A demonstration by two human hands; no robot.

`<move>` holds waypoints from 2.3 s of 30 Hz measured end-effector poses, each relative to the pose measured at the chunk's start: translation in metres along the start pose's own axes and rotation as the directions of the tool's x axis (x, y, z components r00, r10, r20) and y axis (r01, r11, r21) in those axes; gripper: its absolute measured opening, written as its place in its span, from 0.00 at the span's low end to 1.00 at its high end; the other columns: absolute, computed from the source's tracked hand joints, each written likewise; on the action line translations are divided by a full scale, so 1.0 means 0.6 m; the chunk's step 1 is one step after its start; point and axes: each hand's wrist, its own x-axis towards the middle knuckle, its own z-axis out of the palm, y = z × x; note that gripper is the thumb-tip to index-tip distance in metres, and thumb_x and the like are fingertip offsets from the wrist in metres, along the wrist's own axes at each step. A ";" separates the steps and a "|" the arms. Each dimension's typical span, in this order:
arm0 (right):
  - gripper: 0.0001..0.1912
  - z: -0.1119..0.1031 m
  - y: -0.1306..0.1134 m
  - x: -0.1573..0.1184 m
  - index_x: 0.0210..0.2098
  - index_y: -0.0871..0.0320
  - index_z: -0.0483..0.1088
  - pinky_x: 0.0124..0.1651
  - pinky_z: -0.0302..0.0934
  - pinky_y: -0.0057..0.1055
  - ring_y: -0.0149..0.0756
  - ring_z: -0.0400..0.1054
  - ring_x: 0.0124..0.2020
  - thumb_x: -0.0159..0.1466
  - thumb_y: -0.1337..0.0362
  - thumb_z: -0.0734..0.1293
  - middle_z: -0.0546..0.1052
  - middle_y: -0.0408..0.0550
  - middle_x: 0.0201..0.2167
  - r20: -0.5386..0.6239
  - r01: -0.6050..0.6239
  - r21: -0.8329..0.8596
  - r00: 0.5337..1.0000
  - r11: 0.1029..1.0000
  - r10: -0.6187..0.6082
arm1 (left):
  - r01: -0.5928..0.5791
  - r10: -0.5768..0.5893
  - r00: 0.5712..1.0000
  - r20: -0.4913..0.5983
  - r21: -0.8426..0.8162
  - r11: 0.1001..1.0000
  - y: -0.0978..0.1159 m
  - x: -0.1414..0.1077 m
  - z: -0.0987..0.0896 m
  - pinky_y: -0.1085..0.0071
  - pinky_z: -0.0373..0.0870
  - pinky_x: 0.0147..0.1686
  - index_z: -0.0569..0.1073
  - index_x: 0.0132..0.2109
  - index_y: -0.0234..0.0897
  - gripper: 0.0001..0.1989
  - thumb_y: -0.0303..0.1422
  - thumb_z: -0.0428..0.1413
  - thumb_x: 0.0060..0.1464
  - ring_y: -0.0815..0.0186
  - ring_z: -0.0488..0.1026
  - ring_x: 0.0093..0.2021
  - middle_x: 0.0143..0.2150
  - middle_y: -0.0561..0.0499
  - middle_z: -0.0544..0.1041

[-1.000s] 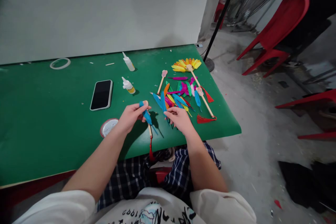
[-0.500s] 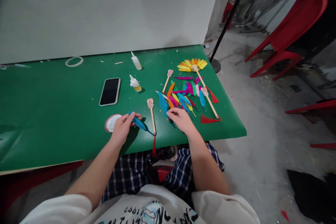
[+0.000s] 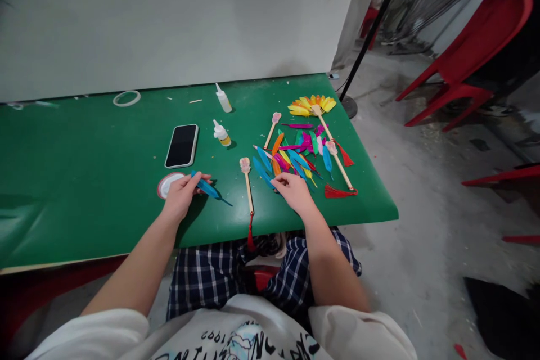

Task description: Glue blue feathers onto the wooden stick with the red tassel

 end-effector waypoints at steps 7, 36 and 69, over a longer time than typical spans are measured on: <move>0.08 -0.021 0.008 -0.002 0.23 0.53 0.73 0.31 0.55 0.33 0.38 0.67 0.28 0.55 0.58 0.66 0.75 0.44 0.24 -0.047 -0.029 -0.270 0.999 0.963 0.017 | 0.015 -0.019 0.997 0.078 0.059 0.998 0.010 0.009 -0.020 0.78 0.54 0.13 0.77 0.33 0.32 0.19 0.47 0.57 0.47 0.75 0.58 0.13 0.12 0.54 0.65; 0.21 0.155 -0.125 0.259 0.37 0.61 0.71 0.45 0.59 0.38 0.42 0.68 0.40 0.46 0.58 0.74 0.75 0.54 0.38 0.078 0.293 -0.246 0.956 0.924 -0.283 | 0.175 0.051 0.810 0.584 -0.325 0.929 0.033 0.076 0.033 0.70 0.74 0.38 0.76 0.37 0.30 0.19 0.33 0.67 0.35 0.66 0.77 0.35 0.35 0.44 0.80; 0.15 0.064 -0.132 0.109 0.37 0.55 0.62 0.17 0.55 0.21 0.26 0.64 0.19 0.53 0.57 0.67 0.71 0.38 0.21 -0.167 0.119 0.497 0.985 0.860 -0.040 | -0.417 0.416 0.908 0.045 0.019 0.909 0.029 0.029 -0.040 0.74 0.67 0.36 0.72 0.30 0.35 0.15 0.42 0.51 0.54 0.69 0.72 0.33 0.32 0.50 0.76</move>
